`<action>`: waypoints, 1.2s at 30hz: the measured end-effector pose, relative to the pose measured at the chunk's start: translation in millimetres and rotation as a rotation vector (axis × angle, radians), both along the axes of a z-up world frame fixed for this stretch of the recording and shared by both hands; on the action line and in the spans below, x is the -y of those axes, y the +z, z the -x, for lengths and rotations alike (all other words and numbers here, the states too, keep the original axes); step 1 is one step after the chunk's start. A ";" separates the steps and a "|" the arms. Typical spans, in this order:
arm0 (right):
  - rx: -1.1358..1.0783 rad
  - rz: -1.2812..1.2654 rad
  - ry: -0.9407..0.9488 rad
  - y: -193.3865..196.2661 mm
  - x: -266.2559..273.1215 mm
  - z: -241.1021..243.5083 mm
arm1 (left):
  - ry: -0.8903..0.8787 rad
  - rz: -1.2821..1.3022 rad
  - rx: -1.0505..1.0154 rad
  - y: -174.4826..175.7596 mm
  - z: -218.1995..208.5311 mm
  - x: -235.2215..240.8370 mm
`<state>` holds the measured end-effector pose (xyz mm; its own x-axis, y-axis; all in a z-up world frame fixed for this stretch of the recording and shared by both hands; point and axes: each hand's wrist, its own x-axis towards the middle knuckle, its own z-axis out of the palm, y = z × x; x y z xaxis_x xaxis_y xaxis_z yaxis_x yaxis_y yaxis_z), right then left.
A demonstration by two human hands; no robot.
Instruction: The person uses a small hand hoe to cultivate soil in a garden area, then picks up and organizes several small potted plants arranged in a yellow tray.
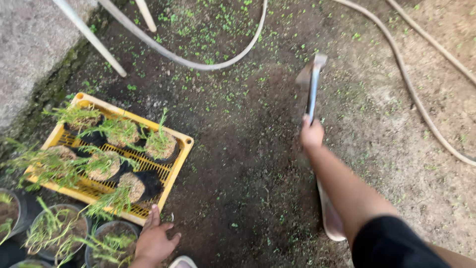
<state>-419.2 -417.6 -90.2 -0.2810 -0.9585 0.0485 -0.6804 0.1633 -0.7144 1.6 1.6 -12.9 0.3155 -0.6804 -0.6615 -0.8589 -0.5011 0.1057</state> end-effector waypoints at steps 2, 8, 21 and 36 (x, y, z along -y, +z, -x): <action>-0.041 -0.068 -0.005 -0.9 33.9 2.9 | -0.006 0.023 0.000 1.6 1.2 -1.2; 0.282 -0.177 -0.038 -39.7 -43.1 -26.3 | -0.026 0.011 0.003 4.7 4.5 1.8; 0.537 -0.323 0.037 49.4 -85.5 -83.5 | 0.006 0.046 -0.057 16.5 1.3 -0.8; 0.047 -0.291 0.158 -43.1 80.9 -129.6 | 0.016 0.056 -0.129 18.7 -4.6 1.1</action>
